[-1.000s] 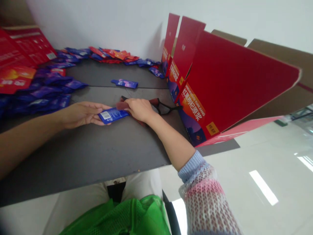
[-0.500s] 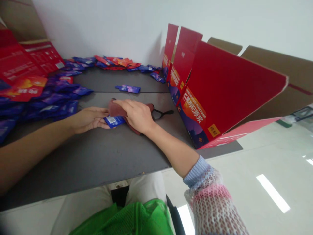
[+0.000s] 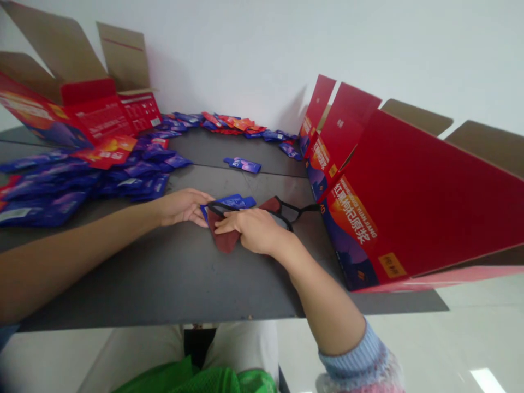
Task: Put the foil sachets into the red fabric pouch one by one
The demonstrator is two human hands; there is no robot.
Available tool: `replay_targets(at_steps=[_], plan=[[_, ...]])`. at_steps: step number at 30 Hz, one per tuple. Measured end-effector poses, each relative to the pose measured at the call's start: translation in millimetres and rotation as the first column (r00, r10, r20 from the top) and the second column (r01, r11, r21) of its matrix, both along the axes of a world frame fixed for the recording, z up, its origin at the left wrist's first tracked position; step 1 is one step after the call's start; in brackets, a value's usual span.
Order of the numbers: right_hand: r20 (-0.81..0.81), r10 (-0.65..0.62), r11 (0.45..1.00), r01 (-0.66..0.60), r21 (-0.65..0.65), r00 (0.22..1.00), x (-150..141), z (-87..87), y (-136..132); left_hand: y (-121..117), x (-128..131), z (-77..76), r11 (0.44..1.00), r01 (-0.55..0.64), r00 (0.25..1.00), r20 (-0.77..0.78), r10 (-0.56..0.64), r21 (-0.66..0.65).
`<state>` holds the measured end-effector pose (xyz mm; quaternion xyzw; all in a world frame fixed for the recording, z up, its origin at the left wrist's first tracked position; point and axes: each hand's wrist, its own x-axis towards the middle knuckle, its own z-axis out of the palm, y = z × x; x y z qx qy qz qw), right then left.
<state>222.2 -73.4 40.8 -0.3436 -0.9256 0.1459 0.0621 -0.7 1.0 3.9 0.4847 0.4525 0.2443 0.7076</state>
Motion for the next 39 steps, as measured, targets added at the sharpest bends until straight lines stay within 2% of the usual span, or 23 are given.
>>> replay_targets(at_steps=[3,6,9,12,14,16,20,23,27,29,32,36,39], plan=[[0.063,-0.095,0.994,0.098,-0.052,0.993,10.4,6.8,0.6,-0.2,-4.4,-1.4,1.0,-0.001,0.999,0.038,0.001,0.009],[0.096,-0.258,0.966,0.259,-0.001,0.961,19.1,3.4,8.5,-0.9,-5.9,-0.8,0.999,-0.034,0.998,0.054,0.033,0.003],[0.15,-0.468,0.883,0.454,0.123,0.871,29.0,-4.9,20.7,-3.9,-2.5,2.2,0.998,-0.059,0.998,0.034,0.059,0.006],[0.157,-0.587,0.806,0.553,0.212,0.794,36.8,-10.1,28.6,-10.4,3.5,3.9,0.992,-0.091,0.996,0.003,0.091,0.084],[0.088,-0.594,0.791,0.562,0.241,0.799,37.5,-9.3,28.5,-15.3,7.1,2.5,0.985,-0.094,0.995,-0.024,0.099,0.144],[-0.042,-0.553,0.8,0.545,0.25,0.832,33.4,-5.2,24.2,-19.4,10.0,-1.3,0.973,-0.12,0.99,-0.05,0.132,0.198],[-0.248,-0.327,0.907,0.376,0.187,0.912,13.3,3.1,9.8,-23.5,14.7,-11.7,0.905,-0.262,0.955,-0.046,0.293,0.334],[-0.24,-0.182,0.966,0.219,0.138,0.954,-4.7,-2.2,0.9,-23.2,16.1,-17.4,0.892,-0.254,0.959,-0.021,0.282,0.374],[-0.154,-0.096,0.98,0.12,0.155,0.983,-18.9,-20.9,1.8,-19.3,15.7,-16.9,0.886,-0.238,0.961,-0.033,0.273,0.398],[-0.119,-0.115,0.972,0.136,0.192,0.986,-18.6,-28.0,7.7,-17.5,16.1,-13.3,0.914,-0.224,0.966,-0.047,0.254,0.338],[-0.07,-0.217,0.945,0.227,0.234,0.974,-10.3,-32.4,18.6,-16.8,18.2,-7.7,0.948,-0.196,0.969,-0.095,0.226,0.251],[-0.019,-0.406,0.883,0.398,0.248,0.914,3.0,-31.6,28.6,-20.5,23.0,-6.2,0.935,-0.221,0.95,-0.157,0.271,0.278],[0.002,-0.463,0.856,0.447,0.259,0.886,7.8,-30.2,32.7,-24.5,26.7,-8.2,0.903,-0.257,0.933,-0.156,0.325,0.345]])
